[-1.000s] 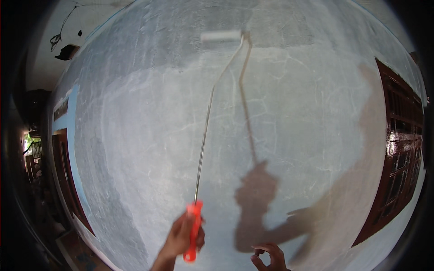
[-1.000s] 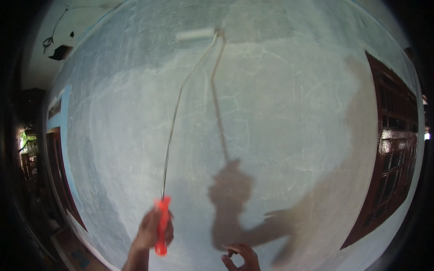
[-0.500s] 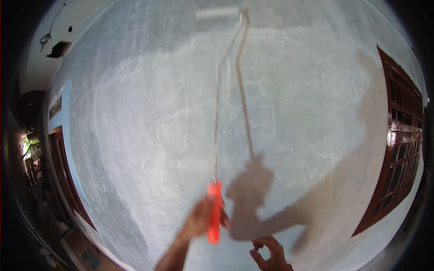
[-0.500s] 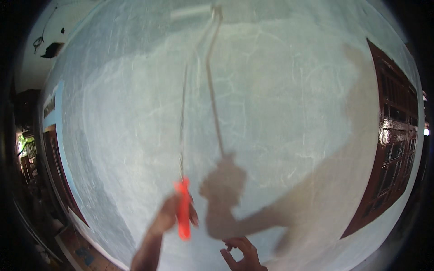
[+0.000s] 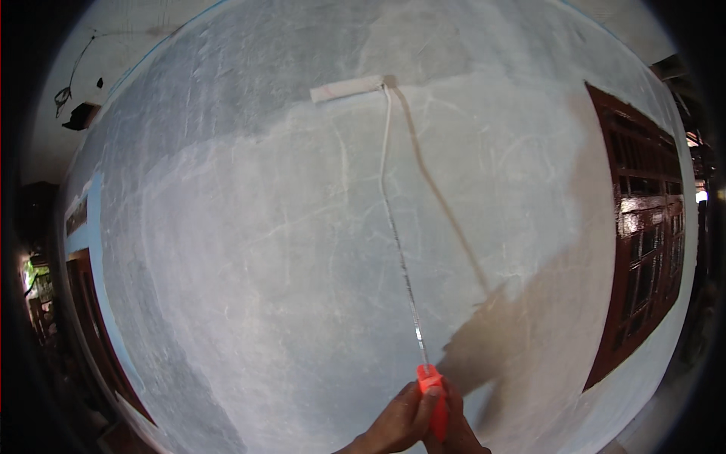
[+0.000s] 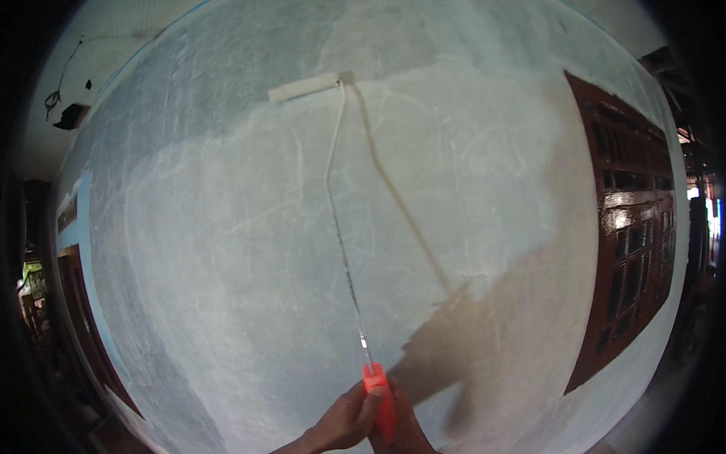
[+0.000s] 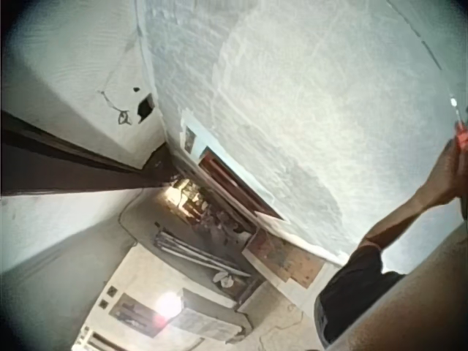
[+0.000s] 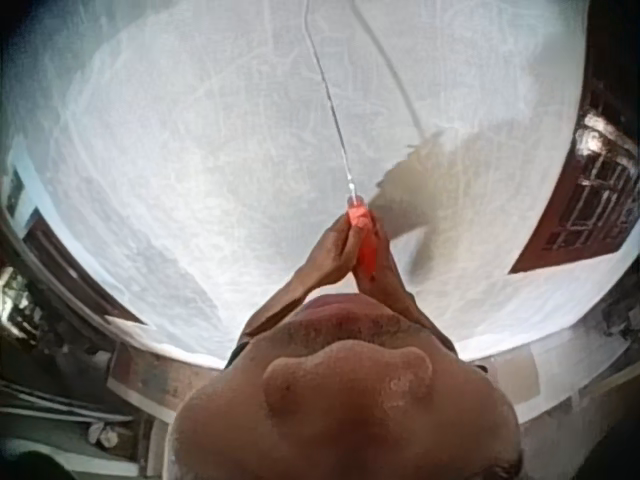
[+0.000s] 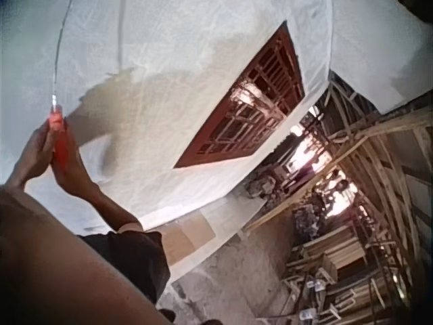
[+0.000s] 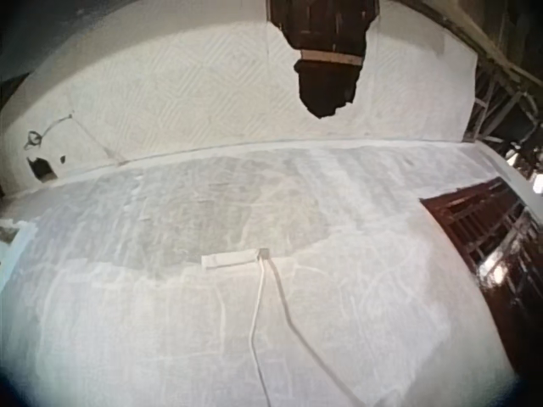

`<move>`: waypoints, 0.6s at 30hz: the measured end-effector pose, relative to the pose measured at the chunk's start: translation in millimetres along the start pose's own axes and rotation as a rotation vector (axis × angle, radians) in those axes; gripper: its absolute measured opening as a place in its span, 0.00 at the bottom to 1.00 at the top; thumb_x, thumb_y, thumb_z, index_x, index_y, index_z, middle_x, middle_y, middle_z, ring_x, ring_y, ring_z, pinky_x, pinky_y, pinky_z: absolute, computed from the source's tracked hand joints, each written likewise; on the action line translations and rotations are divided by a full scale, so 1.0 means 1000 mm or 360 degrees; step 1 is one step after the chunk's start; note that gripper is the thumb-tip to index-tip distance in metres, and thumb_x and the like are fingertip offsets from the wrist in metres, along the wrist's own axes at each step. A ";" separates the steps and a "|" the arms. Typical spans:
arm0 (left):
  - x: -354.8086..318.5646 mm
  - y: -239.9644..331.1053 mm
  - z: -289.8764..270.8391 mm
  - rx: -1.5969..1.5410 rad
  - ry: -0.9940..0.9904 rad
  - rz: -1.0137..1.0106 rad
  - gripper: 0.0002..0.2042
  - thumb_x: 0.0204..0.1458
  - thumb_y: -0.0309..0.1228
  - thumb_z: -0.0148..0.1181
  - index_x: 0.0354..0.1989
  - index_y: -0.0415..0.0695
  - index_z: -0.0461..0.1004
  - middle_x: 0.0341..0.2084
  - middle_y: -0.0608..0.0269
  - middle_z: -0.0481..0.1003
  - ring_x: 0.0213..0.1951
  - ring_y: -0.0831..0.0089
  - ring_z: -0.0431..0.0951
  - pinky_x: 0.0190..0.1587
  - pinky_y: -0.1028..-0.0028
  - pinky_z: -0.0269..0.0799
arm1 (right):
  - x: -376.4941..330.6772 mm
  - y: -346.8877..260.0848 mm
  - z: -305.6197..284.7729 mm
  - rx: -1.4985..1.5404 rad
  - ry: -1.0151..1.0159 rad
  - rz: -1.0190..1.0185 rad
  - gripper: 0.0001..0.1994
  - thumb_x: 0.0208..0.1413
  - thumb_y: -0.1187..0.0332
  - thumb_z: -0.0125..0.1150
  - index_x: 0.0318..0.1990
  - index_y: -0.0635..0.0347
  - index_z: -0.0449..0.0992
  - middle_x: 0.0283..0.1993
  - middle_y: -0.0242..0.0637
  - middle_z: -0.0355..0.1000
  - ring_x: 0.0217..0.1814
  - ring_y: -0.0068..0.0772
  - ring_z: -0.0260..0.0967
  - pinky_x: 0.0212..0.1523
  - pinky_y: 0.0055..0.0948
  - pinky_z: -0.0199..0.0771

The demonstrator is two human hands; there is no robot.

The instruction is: The recorder is painting a wall around a window frame using a paint roller and a tray of white paint.

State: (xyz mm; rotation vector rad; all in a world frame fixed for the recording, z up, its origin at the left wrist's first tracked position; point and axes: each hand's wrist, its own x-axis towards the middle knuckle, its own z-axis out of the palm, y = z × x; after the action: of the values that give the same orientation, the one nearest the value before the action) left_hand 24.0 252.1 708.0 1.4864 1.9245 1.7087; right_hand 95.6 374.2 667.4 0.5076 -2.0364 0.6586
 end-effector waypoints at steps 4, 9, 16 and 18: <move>0.037 0.056 0.006 0.0702 -0.0291 0.0031 0.19 0.63 0.43 0.39 0.45 0.37 0.67 0.43 0.47 0.70 0.51 0.56 0.66 0.51 0.58 0.62 | 0.015 -0.007 -0.019 0.0094 0.0468 0.0228 0.36 0.56 0.73 0.54 0.65 0.69 0.37 0.61 0.57 0.54 0.64 0.47 0.56 0.62 0.44 0.56; 0.031 0.059 0.016 0.0937 -0.0137 0.0873 0.19 0.59 0.38 0.50 0.54 0.41 0.65 0.49 0.50 0.68 0.53 0.53 0.66 0.55 0.60 0.62 | 0.031 0.005 -0.097 -0.0391 0.0645 0.0011 0.30 0.60 0.72 0.43 0.67 0.69 0.40 0.68 0.52 0.51 0.42 0.26 0.62 0.42 0.24 0.67; -0.010 -0.044 -0.007 -0.0515 -0.0459 0.0368 0.19 0.57 0.37 0.56 0.52 0.39 0.69 0.51 0.53 0.70 0.55 0.68 0.69 0.56 0.68 0.66 | 0.087 0.003 -0.212 -0.0208 0.0372 0.0598 0.31 0.63 0.66 0.42 0.70 0.53 0.36 0.60 0.48 0.64 0.25 0.24 0.69 0.29 0.22 0.71; -0.010 -0.081 -0.007 -0.0342 -0.0576 0.0439 0.18 0.57 0.36 0.55 0.52 0.39 0.69 0.48 0.54 0.71 0.52 0.66 0.71 0.54 0.66 0.67 | 0.106 0.022 -0.246 -0.0891 0.0563 0.0341 0.29 0.64 0.61 0.41 0.69 0.53 0.40 0.52 0.54 0.69 0.32 0.43 0.75 0.35 0.34 0.74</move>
State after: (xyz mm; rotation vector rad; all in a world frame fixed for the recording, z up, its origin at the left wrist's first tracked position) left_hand -20.1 252.9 638.5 1.8848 1.3644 1.5491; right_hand 186.7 535.6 862.1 -0.1485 -1.8369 0.2501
